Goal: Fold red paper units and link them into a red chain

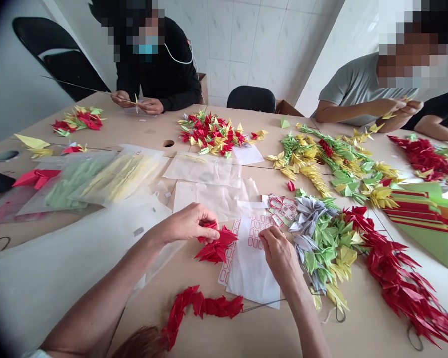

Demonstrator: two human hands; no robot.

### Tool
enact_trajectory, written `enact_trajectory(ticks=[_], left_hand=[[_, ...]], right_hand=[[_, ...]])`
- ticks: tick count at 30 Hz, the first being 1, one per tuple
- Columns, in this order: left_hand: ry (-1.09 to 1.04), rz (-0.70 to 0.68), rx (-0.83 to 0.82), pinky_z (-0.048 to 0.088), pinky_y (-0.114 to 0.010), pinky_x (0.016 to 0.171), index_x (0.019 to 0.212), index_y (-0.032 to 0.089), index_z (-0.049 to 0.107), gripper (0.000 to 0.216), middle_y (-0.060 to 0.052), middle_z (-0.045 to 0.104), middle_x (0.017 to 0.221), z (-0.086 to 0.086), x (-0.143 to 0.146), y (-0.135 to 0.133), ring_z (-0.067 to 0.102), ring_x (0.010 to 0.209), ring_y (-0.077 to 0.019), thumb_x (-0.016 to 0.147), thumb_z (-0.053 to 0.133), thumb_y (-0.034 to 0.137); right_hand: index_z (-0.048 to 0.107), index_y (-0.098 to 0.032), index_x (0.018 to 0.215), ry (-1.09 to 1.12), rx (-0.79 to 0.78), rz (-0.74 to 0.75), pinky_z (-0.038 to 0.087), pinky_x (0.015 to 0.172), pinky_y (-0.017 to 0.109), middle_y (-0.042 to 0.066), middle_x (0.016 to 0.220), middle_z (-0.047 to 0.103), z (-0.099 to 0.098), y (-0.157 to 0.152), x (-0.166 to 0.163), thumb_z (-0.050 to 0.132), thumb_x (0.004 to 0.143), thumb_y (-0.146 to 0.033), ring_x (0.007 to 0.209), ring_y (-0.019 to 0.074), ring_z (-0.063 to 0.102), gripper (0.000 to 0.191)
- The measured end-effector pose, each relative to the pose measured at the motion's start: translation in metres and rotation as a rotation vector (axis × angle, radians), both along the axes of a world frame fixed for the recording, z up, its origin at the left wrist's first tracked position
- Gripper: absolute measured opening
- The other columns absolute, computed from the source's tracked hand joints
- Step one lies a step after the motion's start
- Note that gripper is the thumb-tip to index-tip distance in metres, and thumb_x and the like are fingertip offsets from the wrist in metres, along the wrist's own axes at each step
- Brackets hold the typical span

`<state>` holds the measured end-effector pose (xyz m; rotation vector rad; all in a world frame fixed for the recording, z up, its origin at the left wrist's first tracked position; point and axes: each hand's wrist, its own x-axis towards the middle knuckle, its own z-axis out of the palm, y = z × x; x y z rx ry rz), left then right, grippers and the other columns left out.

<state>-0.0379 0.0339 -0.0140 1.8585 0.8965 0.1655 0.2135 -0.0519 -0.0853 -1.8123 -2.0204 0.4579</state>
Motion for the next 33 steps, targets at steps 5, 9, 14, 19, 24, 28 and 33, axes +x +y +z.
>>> enact_trajectory(ticks=[5, 9, 14, 19, 24, 28, 33], left_hand=[[0.004, -0.006, -0.005, 0.026, -0.02, 0.047, 0.059, 0.014, 0.06, 0.015, 0.003, 0.056, 0.055, 0.0, 0.002, -0.002, 0.043, 0.051, -0.0078, 0.07, 0.057, 0.023], [-0.025, 0.021, -0.024, 0.028, -0.02, 0.048, 0.061, 0.013, 0.06, 0.015, 0.004, 0.052, 0.054, 0.001, 0.002, -0.002, 0.043, 0.052, -0.0079, 0.071, 0.058, 0.024], [-0.229, -0.01, -0.292, 0.035, -0.021, 0.056, 0.069, 0.013, 0.062, 0.012, 0.003, 0.055, 0.059, -0.004, 0.002, 0.002, 0.049, 0.057, -0.009, 0.07, 0.064, 0.025], [-0.308, 0.062, -0.41, 0.041, -0.023, 0.06, 0.073, 0.011, 0.064, 0.023, -0.001, 0.06, 0.064, -0.016, 0.005, 0.003, 0.055, 0.061, -0.0116, 0.07, 0.068, 0.033], [-0.332, 0.093, -0.513, 0.046, -0.027, 0.066, 0.112, 0.018, 0.055, 0.059, -0.002, 0.066, 0.082, -0.025, 0.004, 0.006, 0.06, 0.07, -0.0144, 0.058, 0.079, 0.024], [-0.319, 0.13, -0.484, 0.047, -0.027, 0.068, 0.121, 0.018, 0.049, 0.064, -0.003, 0.067, 0.082, -0.025, 0.004, 0.006, 0.062, 0.069, -0.0142, 0.062, 0.074, 0.015], [-0.245, 0.106, -0.402, 0.046, -0.025, 0.062, 0.123, 0.015, 0.047, 0.052, -0.003, 0.069, 0.07, -0.02, 0.009, 0.0, 0.063, 0.063, -0.0148, 0.073, 0.059, 0.016]], right_hand=[[0.064, -0.023, 0.1, 0.369, 0.016, 0.021, 0.041, 0.083, 0.031, 0.006, 0.107, 0.062, 0.024, 0.003, -0.018, 0.042, 0.091, -0.036, 0.099, 0.0212, 0.056, 0.027], [0.066, -0.022, 0.094, 0.647, -0.216, 0.073, 0.04, 0.074, 0.027, 0.003, 0.092, 0.065, 0.044, 0.011, -0.041, 0.061, 0.08, -0.04, 0.086, 0.0189, 0.056, 0.024], [0.063, -0.017, 0.063, 1.167, -0.519, 0.046, 0.037, 0.064, 0.025, -0.001, 0.061, 0.056, 0.028, 0.023, -0.057, 0.072, 0.069, -0.04, 0.062, 0.0118, 0.047, 0.026], [0.061, -0.017, 0.063, 1.393, -0.633, -0.014, 0.038, 0.063, 0.025, 0.0, 0.063, 0.056, 0.007, 0.028, -0.058, 0.075, 0.064, -0.042, 0.061, 0.0114, 0.046, 0.029], [0.057, -0.017, 0.062, 1.307, -0.454, -0.096, 0.036, 0.061, 0.022, -0.002, 0.061, 0.05, 0.013, 0.029, -0.044, 0.07, 0.072, -0.036, 0.06, 0.01, 0.042, 0.025], [0.058, -0.017, 0.068, 1.201, -0.427, -0.066, 0.036, 0.063, 0.022, -0.002, 0.064, 0.051, 0.015, 0.027, -0.033, 0.067, 0.076, -0.036, 0.063, 0.0103, 0.044, 0.022], [0.058, -0.017, 0.077, 1.078, -0.47, 0.051, 0.037, 0.062, 0.023, -0.002, 0.068, 0.053, 0.014, 0.025, -0.026, 0.065, 0.077, -0.038, 0.064, 0.0105, 0.046, 0.022]])
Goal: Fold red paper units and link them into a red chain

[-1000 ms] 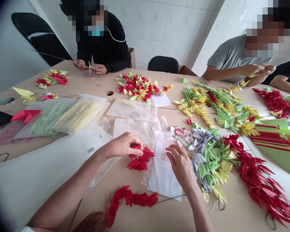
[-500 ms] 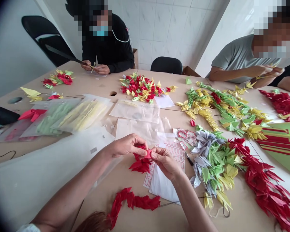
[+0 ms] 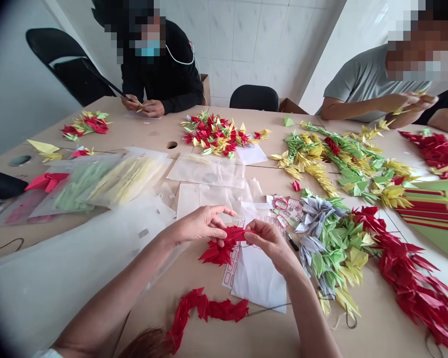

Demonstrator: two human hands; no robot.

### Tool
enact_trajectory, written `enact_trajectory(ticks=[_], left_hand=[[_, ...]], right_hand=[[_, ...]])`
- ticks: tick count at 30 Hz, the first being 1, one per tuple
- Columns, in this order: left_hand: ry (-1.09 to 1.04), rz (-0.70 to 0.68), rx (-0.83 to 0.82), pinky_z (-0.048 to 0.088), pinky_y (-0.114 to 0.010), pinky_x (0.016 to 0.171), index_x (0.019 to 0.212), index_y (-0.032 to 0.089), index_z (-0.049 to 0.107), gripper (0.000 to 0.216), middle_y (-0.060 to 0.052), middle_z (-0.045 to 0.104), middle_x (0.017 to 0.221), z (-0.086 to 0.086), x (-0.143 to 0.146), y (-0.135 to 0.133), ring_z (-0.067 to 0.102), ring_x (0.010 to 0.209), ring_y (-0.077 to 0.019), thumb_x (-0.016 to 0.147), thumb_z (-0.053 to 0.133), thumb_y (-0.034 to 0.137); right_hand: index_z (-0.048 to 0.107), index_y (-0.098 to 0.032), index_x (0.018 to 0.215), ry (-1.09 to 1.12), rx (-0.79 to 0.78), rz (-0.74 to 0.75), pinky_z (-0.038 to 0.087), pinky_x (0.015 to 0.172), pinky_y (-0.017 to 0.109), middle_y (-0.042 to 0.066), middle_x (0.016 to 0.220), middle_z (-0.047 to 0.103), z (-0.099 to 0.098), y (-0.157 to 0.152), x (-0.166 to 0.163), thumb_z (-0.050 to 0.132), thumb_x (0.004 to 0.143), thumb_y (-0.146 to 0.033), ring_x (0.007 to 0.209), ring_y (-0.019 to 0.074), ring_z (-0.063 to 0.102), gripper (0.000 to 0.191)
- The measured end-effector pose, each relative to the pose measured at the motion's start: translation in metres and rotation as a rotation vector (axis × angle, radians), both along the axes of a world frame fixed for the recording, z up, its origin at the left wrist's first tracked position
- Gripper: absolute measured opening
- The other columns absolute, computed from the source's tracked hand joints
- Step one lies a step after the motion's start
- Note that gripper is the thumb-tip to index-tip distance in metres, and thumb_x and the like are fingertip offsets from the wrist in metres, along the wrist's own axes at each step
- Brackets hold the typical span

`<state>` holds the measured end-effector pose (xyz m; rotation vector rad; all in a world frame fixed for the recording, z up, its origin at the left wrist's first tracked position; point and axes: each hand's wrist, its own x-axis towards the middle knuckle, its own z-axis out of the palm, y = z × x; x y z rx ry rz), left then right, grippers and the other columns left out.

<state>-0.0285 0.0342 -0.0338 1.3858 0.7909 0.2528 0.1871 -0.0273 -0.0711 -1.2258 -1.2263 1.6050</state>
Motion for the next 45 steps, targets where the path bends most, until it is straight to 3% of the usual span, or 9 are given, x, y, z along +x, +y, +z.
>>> enact_trajectory(ticks=[4, 8, 11, 17, 20, 23, 28, 37, 45], left_hand=[[0.084, 0.019, 0.16, 0.045, -0.024, 0.062, 0.12, 0.015, 0.049, 0.048, -0.002, 0.069, 0.066, 0.0, 0.004, -0.004, 0.063, 0.064, -0.0154, 0.073, 0.06, 0.02], [0.095, 0.051, 0.257, 0.045, -0.025, 0.063, 0.12, 0.016, 0.049, 0.048, 0.0, 0.069, 0.067, -0.003, 0.009, -0.006, 0.063, 0.064, -0.0159, 0.073, 0.06, 0.019], [0.003, 0.06, 0.228, 0.045, -0.024, 0.062, 0.121, 0.017, 0.048, 0.05, 0.002, 0.066, 0.066, -0.004, 0.014, -0.009, 0.062, 0.062, -0.014, 0.072, 0.06, 0.015], [-0.29, 0.0, 0.044, 0.047, -0.026, 0.064, 0.128, 0.018, 0.042, 0.059, 0.001, 0.062, 0.069, 0.0, 0.021, -0.014, 0.061, 0.063, -0.0128, 0.074, 0.066, 0.019], [-0.2, -0.017, 0.132, 0.047, -0.03, 0.073, 0.133, 0.021, 0.037, 0.068, -0.004, 0.066, 0.083, 0.003, 0.017, -0.01, 0.063, 0.075, -0.0156, 0.073, 0.069, 0.027], [-0.042, -0.057, 0.324, 0.044, -0.03, 0.079, 0.125, 0.021, 0.043, 0.072, -0.006, 0.064, 0.099, 0.004, 0.01, -0.006, 0.06, 0.091, -0.0194, 0.063, 0.077, 0.03], [0.242, -0.056, 0.59, 0.039, -0.026, 0.065, 0.094, 0.018, 0.05, 0.052, -0.003, 0.059, 0.09, -0.001, 0.011, -0.012, 0.055, 0.08, -0.0186, 0.053, 0.08, 0.029], [0.218, -0.103, 0.598, 0.029, -0.023, 0.052, 0.069, 0.019, 0.042, 0.019, 0.005, 0.047, 0.062, -0.008, 0.02, -0.017, 0.043, 0.056, -0.0095, 0.063, 0.058, 0.011], [0.234, -0.109, 0.52, 0.031, -0.022, 0.055, 0.069, 0.014, 0.059, 0.007, 0.002, 0.059, 0.065, -0.003, 0.009, -0.006, 0.051, 0.062, -0.012, 0.07, 0.062, 0.021]], right_hand=[[0.057, -0.02, 0.097, 0.036, -0.004, 0.11, 0.04, 0.059, 0.023, 0.001, 0.083, 0.054, 0.005, -0.002, -0.003, 0.064, 0.078, -0.041, 0.068, 0.0111, 0.049, 0.029], [0.058, -0.017, 0.085, -0.018, 0.002, 0.026, 0.027, 0.045, 0.02, -0.003, 0.063, 0.045, 0.008, -0.003, -0.013, 0.063, 0.077, -0.046, 0.051, 0.0072, 0.034, 0.03], [0.058, -0.016, 0.072, -0.028, -0.006, -0.064, 0.023, 0.044, 0.021, -0.004, 0.057, 0.041, 0.006, -0.003, -0.016, 0.063, 0.077, -0.046, 0.05, 0.0064, 0.027, 0.031], [0.061, -0.016, 0.069, 0.194, -0.162, -0.042, 0.02, 0.043, 0.02, -0.003, 0.06, 0.044, 0.0, -0.002, -0.005, 0.073, 0.067, -0.041, 0.05, 0.0056, 0.026, 0.029], [0.061, -0.016, 0.068, 0.161, -0.162, -0.084, 0.021, 0.043, 0.02, -0.002, 0.058, 0.045, 0.003, -0.002, 0.0, 0.073, 0.068, -0.04, 0.049, 0.0059, 0.028, 0.027], [0.06, -0.016, 0.066, 0.112, -0.141, -0.151, 0.024, 0.042, 0.02, -0.002, 0.056, 0.045, 0.009, -0.004, 0.001, 0.073, 0.067, -0.041, 0.048, 0.0064, 0.031, 0.027], [0.058, -0.017, 0.063, 0.105, -0.097, -0.238, 0.023, 0.042, 0.02, -0.004, 0.054, 0.043, 0.02, -0.007, -0.002, 0.072, 0.068, -0.039, 0.046, 0.0057, 0.03, 0.026], [0.06, -0.018, 0.065, 0.185, -0.088, -0.278, 0.028, 0.045, 0.019, -0.003, 0.057, 0.048, 0.029, -0.014, -0.004, 0.072, 0.071, -0.035, 0.049, 0.0063, 0.036, 0.022], [0.064, -0.017, 0.074, -0.149, 0.039, -0.129, 0.042, 0.061, 0.025, 0.003, 0.071, 0.063, 0.021, -0.01, 0.025, 0.065, 0.077, -0.038, 0.065, 0.014, 0.054, 0.022]])
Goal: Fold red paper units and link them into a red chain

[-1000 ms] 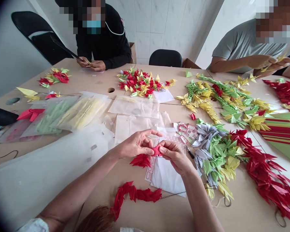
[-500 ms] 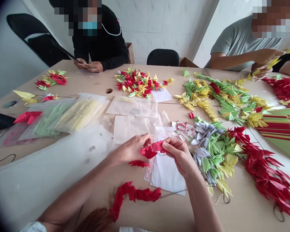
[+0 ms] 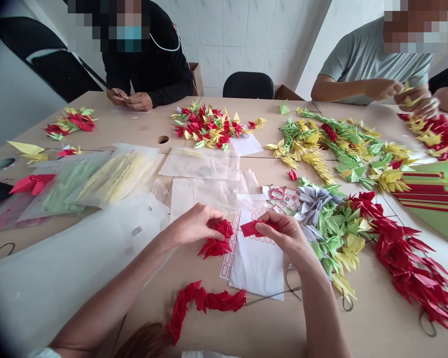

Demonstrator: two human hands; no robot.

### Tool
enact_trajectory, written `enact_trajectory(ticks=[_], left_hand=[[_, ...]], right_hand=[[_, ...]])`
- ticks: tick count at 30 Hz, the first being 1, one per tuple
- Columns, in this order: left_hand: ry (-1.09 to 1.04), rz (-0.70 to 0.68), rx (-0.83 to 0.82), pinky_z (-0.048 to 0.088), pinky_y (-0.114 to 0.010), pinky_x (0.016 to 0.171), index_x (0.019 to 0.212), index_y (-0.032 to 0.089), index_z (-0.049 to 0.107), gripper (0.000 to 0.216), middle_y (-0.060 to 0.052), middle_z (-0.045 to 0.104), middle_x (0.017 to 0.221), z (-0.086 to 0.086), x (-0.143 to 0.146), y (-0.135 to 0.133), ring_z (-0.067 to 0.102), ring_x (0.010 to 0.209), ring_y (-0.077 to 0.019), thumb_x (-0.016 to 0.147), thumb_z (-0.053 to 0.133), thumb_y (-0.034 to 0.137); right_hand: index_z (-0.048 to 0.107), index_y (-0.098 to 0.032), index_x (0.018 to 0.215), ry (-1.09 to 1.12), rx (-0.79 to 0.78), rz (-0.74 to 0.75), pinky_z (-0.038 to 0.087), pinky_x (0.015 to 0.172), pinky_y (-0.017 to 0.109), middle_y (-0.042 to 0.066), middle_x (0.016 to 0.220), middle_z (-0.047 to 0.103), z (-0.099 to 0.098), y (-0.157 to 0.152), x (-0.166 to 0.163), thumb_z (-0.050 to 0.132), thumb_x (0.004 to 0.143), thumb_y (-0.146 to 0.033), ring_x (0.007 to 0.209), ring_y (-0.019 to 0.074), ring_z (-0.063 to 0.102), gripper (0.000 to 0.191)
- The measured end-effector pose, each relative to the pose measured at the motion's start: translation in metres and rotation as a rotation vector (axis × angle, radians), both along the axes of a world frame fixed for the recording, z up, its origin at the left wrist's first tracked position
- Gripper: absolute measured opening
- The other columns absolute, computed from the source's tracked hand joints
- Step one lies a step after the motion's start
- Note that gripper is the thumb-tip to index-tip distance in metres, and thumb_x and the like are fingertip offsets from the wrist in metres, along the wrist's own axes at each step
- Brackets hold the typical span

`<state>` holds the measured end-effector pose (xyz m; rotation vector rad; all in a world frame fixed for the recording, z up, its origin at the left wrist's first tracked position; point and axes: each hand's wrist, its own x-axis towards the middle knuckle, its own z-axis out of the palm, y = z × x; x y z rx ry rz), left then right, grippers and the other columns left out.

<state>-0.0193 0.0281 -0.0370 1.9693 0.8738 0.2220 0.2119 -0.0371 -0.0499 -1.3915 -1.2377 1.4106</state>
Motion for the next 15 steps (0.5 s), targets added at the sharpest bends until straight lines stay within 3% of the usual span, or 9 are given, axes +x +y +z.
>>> enact_trajectory(ticks=[5, 8, 12, 15], left_hand=[[-0.018, 0.001, 0.041, 0.025, -0.022, 0.053, 0.065, 0.013, 0.058, 0.014, 0.005, 0.052, 0.06, -0.007, 0.002, 0.001, 0.043, 0.057, -0.009, 0.073, 0.062, 0.024], [-0.043, -0.007, 0.061, 0.024, -0.022, 0.053, 0.064, 0.013, 0.057, 0.017, 0.005, 0.049, 0.058, -0.014, 0.007, -0.002, 0.04, 0.056, -0.008, 0.073, 0.064, 0.025], [-0.061, 0.027, 0.033, 0.026, -0.02, 0.052, 0.067, 0.013, 0.058, 0.01, 0.006, 0.049, 0.057, -0.014, 0.013, -0.007, 0.041, 0.055, -0.0075, 0.071, 0.064, 0.019], [-0.093, 0.081, -0.006, 0.03, -0.018, 0.052, 0.072, 0.014, 0.059, 0.005, 0.005, 0.053, 0.06, -0.01, 0.014, -0.009, 0.048, 0.057, -0.0082, 0.069, 0.063, 0.013]], right_hand=[[0.07, -0.019, 0.082, -0.488, 0.03, 0.21, 0.044, 0.064, 0.029, 0.005, 0.076, 0.067, -0.014, 0.006, 0.013, 0.058, 0.081, -0.041, 0.071, 0.0192, 0.059, 0.025], [0.072, -0.024, 0.088, -0.701, 0.123, 0.294, 0.044, 0.075, 0.034, 0.005, 0.086, 0.068, -0.017, 0.008, 0.01, 0.062, 0.078, -0.042, 0.082, 0.0227, 0.059, 0.023], [0.064, -0.028, 0.111, -0.711, 0.3, 0.272, 0.04, 0.09, 0.04, 0.007, 0.111, 0.063, -0.013, 0.007, -0.005, 0.07, 0.071, -0.044, 0.106, 0.0282, 0.052, 0.044], [0.067, -0.025, 0.102, -0.572, 0.277, 0.238, 0.043, 0.083, 0.035, 0.005, 0.098, 0.066, -0.012, 0.006, -0.021, 0.062, 0.079, -0.043, 0.095, 0.0238, 0.058, 0.03]])
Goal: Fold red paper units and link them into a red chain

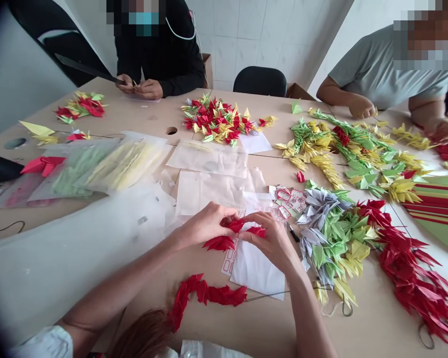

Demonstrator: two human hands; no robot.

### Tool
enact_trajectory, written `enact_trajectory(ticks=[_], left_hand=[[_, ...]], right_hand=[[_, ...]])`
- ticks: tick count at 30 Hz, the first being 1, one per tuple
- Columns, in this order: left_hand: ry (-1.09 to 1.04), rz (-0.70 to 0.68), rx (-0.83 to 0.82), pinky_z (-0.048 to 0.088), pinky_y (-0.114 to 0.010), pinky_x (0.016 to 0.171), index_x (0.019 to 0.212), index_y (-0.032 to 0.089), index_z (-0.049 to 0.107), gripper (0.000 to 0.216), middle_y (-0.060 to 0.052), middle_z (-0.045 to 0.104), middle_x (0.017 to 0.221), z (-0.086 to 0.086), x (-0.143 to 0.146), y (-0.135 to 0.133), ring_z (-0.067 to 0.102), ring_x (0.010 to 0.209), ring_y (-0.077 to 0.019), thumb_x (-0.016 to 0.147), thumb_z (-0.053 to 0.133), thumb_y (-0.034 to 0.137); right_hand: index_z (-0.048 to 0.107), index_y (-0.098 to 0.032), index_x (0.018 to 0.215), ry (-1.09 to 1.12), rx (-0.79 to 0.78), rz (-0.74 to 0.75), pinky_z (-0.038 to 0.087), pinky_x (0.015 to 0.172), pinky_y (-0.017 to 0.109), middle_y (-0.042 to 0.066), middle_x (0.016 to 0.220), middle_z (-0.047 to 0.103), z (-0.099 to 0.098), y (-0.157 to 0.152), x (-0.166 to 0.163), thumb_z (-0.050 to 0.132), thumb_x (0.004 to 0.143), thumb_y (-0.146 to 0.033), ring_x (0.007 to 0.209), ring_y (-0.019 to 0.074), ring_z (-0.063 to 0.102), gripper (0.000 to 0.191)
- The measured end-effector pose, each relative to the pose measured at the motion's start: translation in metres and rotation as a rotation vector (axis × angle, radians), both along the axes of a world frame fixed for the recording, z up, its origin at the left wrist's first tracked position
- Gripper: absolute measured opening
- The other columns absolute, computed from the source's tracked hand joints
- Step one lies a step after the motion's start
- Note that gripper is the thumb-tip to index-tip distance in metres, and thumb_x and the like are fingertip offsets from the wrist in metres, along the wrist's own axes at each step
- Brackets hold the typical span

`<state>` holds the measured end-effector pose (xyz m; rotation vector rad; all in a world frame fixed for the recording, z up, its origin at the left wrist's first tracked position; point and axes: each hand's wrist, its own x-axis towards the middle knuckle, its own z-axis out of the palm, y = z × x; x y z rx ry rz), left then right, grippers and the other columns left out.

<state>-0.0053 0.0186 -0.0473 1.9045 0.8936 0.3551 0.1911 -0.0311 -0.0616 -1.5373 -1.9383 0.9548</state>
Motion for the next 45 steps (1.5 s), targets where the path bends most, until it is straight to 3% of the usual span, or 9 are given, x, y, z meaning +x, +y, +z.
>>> enact_trajectory(ticks=[4, 10, 16, 20, 24, 31, 36, 41, 45], left_hand=[[-0.049, 0.03, -0.08, 0.035, -0.018, 0.055, 0.083, 0.015, 0.059, 0.017, 0.004, 0.06, 0.064, 0.001, -0.001, 0.001, 0.055, 0.061, -0.0101, 0.067, 0.066, 0.012], [-0.067, -0.062, -0.088, 0.031, -0.019, 0.052, 0.065, 0.012, 0.063, 0.014, 0.004, 0.055, 0.056, -0.006, -0.005, 0.009, 0.048, 0.056, -0.0086, 0.072, 0.066, 0.023], [-0.086, -0.061, -0.118, 0.03, -0.02, 0.051, 0.063, 0.012, 0.063, 0.019, 0.003, 0.053, 0.056, -0.009, -0.004, 0.01, 0.049, 0.057, -0.0092, 0.072, 0.066, 0.029], [0.005, -0.081, -0.011, 0.032, -0.021, 0.051, 0.073, 0.016, 0.06, 0.022, 0.004, 0.055, 0.062, 0.001, -0.008, 0.006, 0.05, 0.058, -0.01, 0.072, 0.068, 0.036], [0.221, -0.13, 0.21, 0.036, -0.023, 0.055, 0.089, 0.018, 0.051, 0.046, 0.001, 0.058, 0.079, 0.013, -0.015, -0.002, 0.055, 0.068, -0.0148, 0.056, 0.079, 0.032], [0.458, -0.247, 0.39, 0.043, -0.028, 0.075, 0.095, 0.015, 0.05, 0.029, -0.009, 0.06, 0.1, 0.009, -0.006, -0.019, 0.059, 0.094, -0.0227, 0.069, 0.063, 0.013], [0.388, -0.241, 0.276, 0.044, -0.027, 0.066, 0.091, 0.017, 0.051, 0.022, -0.004, 0.063, 0.088, 0.014, -0.011, -0.008, 0.06, 0.081, -0.0192, 0.07, 0.06, 0.017], [0.086, -0.242, -0.134, 0.044, -0.023, 0.065, 0.093, 0.017, 0.058, 0.028, -0.001, 0.066, 0.087, 0.018, -0.023, 0.012, 0.06, 0.075, -0.0147, 0.067, 0.069, 0.022], [0.013, -0.253, -0.355, 0.043, -0.023, 0.066, 0.097, 0.016, 0.065, 0.023, -0.005, 0.067, 0.088, 0.016, -0.029, 0.022, 0.059, 0.077, -0.0141, 0.076, 0.063, 0.025]], right_hand=[[0.068, -0.019, 0.077, 0.155, -0.081, -0.16, 0.041, 0.063, 0.028, 0.002, 0.069, 0.062, -0.009, -0.001, -0.012, 0.058, 0.081, -0.04, 0.068, 0.0171, 0.057, 0.023], [0.066, -0.017, 0.076, 0.315, -0.175, -0.194, 0.036, 0.056, 0.025, 0.001, 0.066, 0.059, -0.015, -0.002, -0.011, 0.062, 0.078, -0.036, 0.06, 0.0126, 0.048, 0.02], [0.06, -0.017, 0.073, 0.387, -0.229, -0.193, 0.03, 0.054, 0.024, -0.002, 0.059, 0.05, -0.013, -0.002, -0.017, 0.059, 0.08, -0.039, 0.055, 0.0102, 0.039, 0.023], [0.052, -0.018, 0.076, 0.472, -0.263, -0.177, 0.027, 0.052, 0.024, -0.004, 0.061, 0.044, -0.013, -0.003, -0.018, 0.054, 0.085, -0.039, 0.055, 0.0094, 0.036, 0.023], [0.048, -0.019, 0.079, 0.561, -0.326, -0.143, 0.026, 0.054, 0.024, -0.005, 0.061, 0.045, -0.008, -0.005, -0.016, 0.05, 0.088, -0.038, 0.056, 0.0094, 0.035, 0.021], [0.049, -0.019, 0.081, 0.606, -0.358, -0.049, 0.028, 0.056, 0.024, -0.004, 0.061, 0.049, 0.0, -0.007, -0.013, 0.048, 0.09, -0.036, 0.058, 0.0095, 0.037, 0.019], [0.05, -0.018, 0.077, 0.629, -0.306, -0.085, 0.028, 0.053, 0.023, -0.004, 0.061, 0.044, 0.005, -0.007, -0.01, 0.053, 0.087, -0.035, 0.057, 0.0089, 0.036, 0.02], [0.051, -0.018, 0.075, 0.693, -0.314, -0.134, 0.031, 0.052, 0.022, -0.004, 0.06, 0.043, 0.012, -0.006, -0.007, 0.057, 0.085, -0.037, 0.055, 0.0085, 0.037, 0.022], [0.052, -0.018, 0.074, 0.693, -0.342, -0.152, 0.033, 0.053, 0.022, -0.002, 0.064, 0.047, 0.012, -0.006, -0.005, 0.059, 0.083, -0.039, 0.057, 0.0094, 0.04, 0.023]])
